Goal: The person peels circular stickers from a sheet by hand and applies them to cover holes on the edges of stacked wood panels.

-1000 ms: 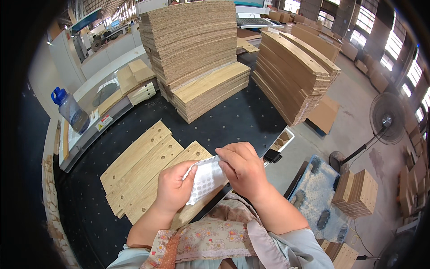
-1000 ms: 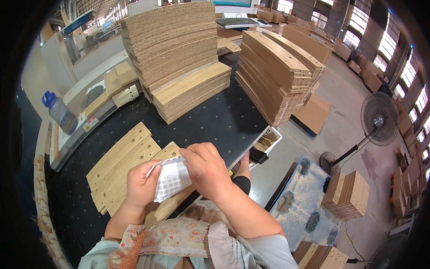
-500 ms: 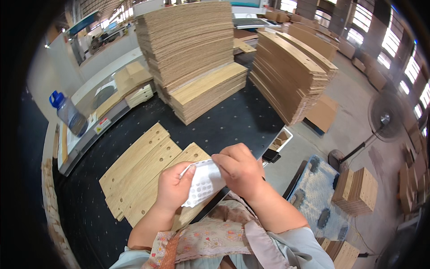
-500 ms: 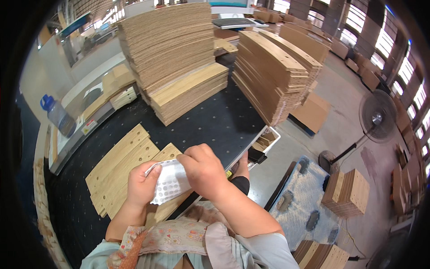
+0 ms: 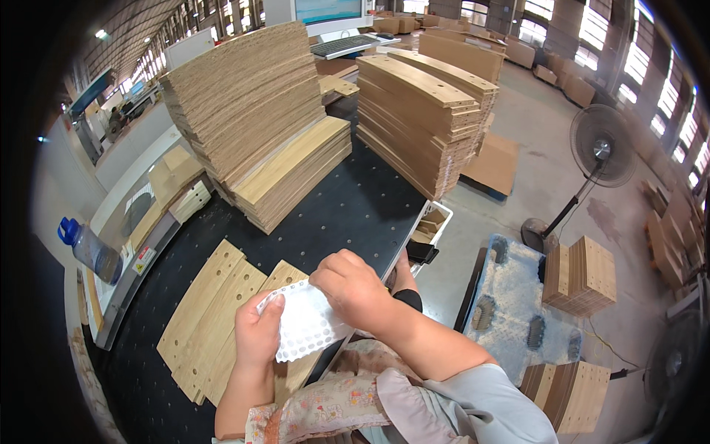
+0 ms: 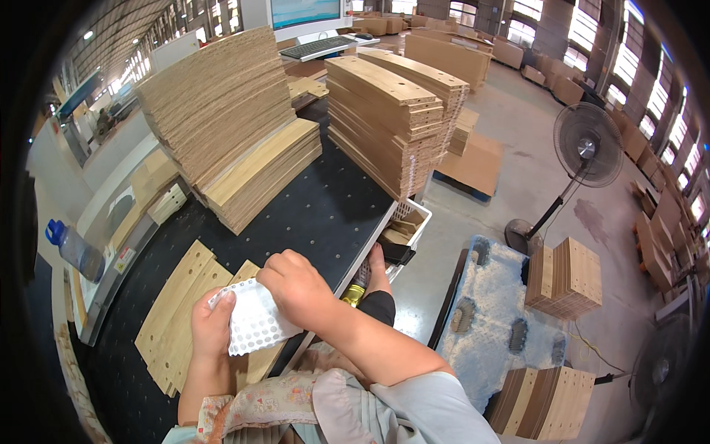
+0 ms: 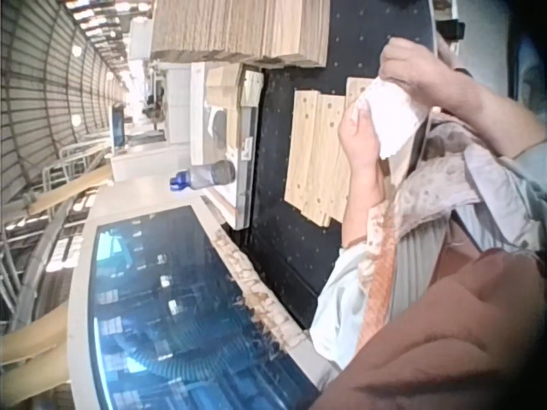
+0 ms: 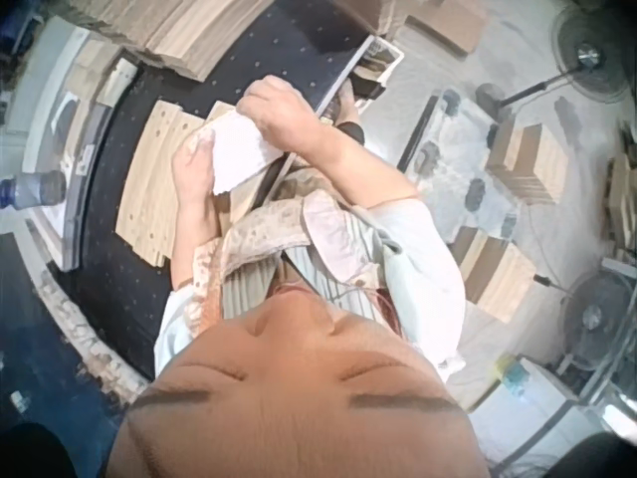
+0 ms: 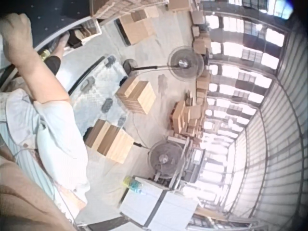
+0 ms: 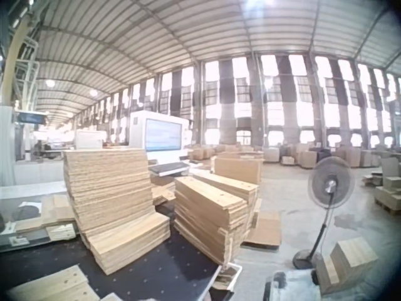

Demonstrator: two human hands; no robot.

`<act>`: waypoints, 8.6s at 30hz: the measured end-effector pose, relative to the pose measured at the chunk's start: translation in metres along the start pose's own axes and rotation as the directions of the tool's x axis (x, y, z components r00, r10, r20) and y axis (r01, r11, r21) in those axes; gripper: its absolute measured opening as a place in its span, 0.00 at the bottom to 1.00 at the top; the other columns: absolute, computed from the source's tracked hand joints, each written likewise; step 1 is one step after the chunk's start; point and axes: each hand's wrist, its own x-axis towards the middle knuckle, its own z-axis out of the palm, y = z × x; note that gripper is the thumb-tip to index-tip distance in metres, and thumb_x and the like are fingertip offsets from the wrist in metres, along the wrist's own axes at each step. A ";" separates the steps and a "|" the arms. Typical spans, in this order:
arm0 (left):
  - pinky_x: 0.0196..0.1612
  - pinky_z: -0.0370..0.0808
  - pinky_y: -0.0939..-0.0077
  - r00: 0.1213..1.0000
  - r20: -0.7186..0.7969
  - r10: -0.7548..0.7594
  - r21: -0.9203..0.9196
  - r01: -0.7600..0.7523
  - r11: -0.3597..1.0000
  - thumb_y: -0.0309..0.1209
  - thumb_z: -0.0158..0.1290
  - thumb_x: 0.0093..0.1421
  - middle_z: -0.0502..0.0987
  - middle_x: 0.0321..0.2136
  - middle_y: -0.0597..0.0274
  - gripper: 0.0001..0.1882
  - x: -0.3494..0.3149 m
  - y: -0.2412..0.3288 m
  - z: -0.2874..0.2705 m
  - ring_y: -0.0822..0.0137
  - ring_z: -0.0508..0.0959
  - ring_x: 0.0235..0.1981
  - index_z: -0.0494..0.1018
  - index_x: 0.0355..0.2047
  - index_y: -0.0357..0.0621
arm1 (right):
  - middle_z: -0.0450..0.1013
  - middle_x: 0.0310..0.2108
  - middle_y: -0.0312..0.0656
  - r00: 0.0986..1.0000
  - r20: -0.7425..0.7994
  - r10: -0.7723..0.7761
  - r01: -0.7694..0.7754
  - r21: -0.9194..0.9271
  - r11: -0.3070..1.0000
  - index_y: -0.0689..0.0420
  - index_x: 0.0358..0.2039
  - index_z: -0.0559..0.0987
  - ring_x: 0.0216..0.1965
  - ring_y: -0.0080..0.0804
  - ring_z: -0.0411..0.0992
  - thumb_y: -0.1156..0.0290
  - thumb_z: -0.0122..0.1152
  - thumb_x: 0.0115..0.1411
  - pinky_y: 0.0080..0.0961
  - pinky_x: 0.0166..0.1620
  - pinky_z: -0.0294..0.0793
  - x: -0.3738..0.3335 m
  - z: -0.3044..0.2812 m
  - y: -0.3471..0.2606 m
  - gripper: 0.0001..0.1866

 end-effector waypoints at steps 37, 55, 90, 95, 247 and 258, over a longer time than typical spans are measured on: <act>0.27 0.70 0.80 0.976 0.159 0.146 0.496 -0.207 0.843 0.28 0.50 0.59 0.76 0.20 0.59 0.08 0.013 0.016 0.048 0.74 0.74 0.22 0.75 0.32 0.34 | 0.68 0.36 0.47 0.958 -0.009 0.286 -0.271 0.292 0.917 0.62 0.36 0.74 0.37 0.40 0.69 0.91 0.50 0.45 0.26 0.42 0.70 -0.026 -0.056 0.029 0.17; 0.27 0.70 0.78 0.968 0.172 0.181 0.526 -0.245 0.815 0.27 0.50 0.58 0.76 0.20 0.58 0.07 0.010 0.020 0.046 0.71 0.75 0.21 0.75 0.31 0.35 | 0.69 0.36 0.42 0.964 -0.005 0.266 -0.260 0.208 0.943 0.58 0.33 0.76 0.37 0.36 0.69 0.91 0.51 0.38 0.30 0.43 0.63 -0.023 -0.051 0.022 0.20; 0.63 0.45 0.54 0.482 0.855 0.193 0.493 -0.870 -0.011 0.20 0.55 0.43 0.61 0.58 0.54 0.08 0.177 0.114 0.200 0.49 0.47 0.65 0.78 0.24 0.47 | 0.73 0.28 0.35 0.599 -0.004 0.801 0.131 0.987 -0.093 0.59 0.33 0.74 0.27 0.20 0.69 0.74 0.58 0.57 0.17 0.30 0.69 -0.066 -0.114 0.188 0.04; 0.64 0.40 0.53 0.327 0.934 0.144 0.345 -0.931 -0.123 0.21 0.56 0.40 0.55 0.62 0.53 0.08 0.242 0.128 0.267 0.49 0.39 0.67 0.78 0.23 0.47 | 0.68 0.24 0.31 0.524 -0.141 0.840 0.024 0.988 0.151 0.61 0.32 0.75 0.26 0.16 0.63 0.75 0.59 0.56 0.12 0.31 0.63 -0.053 -0.126 0.245 0.05; 0.64 0.45 0.54 0.288 0.938 0.190 0.281 -0.957 0.065 0.26 0.55 0.38 0.52 0.61 0.40 0.08 0.281 0.082 0.280 0.45 0.51 0.64 0.80 0.22 0.45 | 0.65 0.42 0.43 0.434 -0.804 0.407 -0.401 0.232 0.886 0.58 0.39 0.68 0.42 0.31 0.64 0.81 0.61 0.43 0.25 0.45 0.63 0.012 -0.146 0.277 0.20; 0.63 0.44 0.55 0.313 0.935 0.168 0.304 -0.949 0.078 0.26 0.55 0.40 0.51 0.61 0.40 0.07 0.282 0.080 0.287 0.45 0.50 0.64 0.79 0.22 0.44 | 0.66 0.32 0.41 0.613 -0.781 0.120 -0.377 -0.156 0.913 0.59 0.37 0.77 0.33 0.37 0.63 0.80 0.58 0.41 0.32 0.37 0.63 -0.002 -0.126 0.263 0.18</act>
